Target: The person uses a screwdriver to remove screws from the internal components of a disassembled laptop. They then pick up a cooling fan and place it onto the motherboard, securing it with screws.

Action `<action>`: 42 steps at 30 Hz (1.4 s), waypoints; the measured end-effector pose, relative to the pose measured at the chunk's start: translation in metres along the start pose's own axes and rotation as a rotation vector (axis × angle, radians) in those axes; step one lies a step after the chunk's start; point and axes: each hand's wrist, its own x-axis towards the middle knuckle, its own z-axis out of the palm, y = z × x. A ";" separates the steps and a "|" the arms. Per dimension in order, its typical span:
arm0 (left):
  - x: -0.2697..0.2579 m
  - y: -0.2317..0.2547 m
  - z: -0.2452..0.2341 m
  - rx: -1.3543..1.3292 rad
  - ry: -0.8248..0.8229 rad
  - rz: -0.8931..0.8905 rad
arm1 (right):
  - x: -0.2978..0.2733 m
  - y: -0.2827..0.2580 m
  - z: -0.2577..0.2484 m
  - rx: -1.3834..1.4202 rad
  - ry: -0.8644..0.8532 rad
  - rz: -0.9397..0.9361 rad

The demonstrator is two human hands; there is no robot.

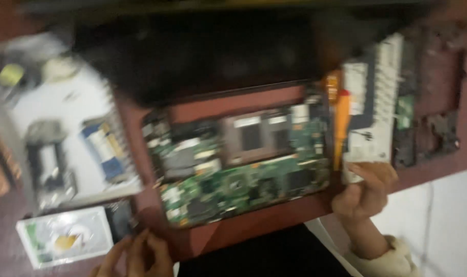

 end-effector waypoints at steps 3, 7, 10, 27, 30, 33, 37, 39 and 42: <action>-0.039 0.013 0.020 -0.330 -0.067 -0.401 | 0.019 0.004 -0.005 0.154 -0.064 0.222; 0.025 0.038 -0.014 0.082 -0.243 -0.200 | 0.056 0.031 -0.006 0.096 -0.142 0.337; 0.061 0.082 -0.013 -0.037 -0.012 0.144 | 0.080 0.046 0.005 0.141 -0.419 0.361; 0.164 0.160 -0.005 -1.253 -0.455 0.249 | 0.094 0.060 -0.036 0.308 -0.333 0.860; 0.165 0.147 -0.002 -1.324 -0.394 0.194 | -0.015 0.261 -0.041 1.263 -0.719 0.914; 0.165 0.135 -0.001 -1.418 -0.383 0.235 | 0.069 0.043 -0.034 1.094 -0.119 0.708; 0.158 0.130 0.016 -1.497 -0.366 0.213 | 0.082 -0.034 0.001 0.769 -0.007 0.345; 0.156 0.131 0.014 -1.528 -0.451 0.117 | 0.057 -0.021 0.017 1.063 0.113 0.216; 0.151 0.136 0.023 -1.556 -0.470 0.035 | 0.062 -0.029 0.014 1.064 -0.001 0.222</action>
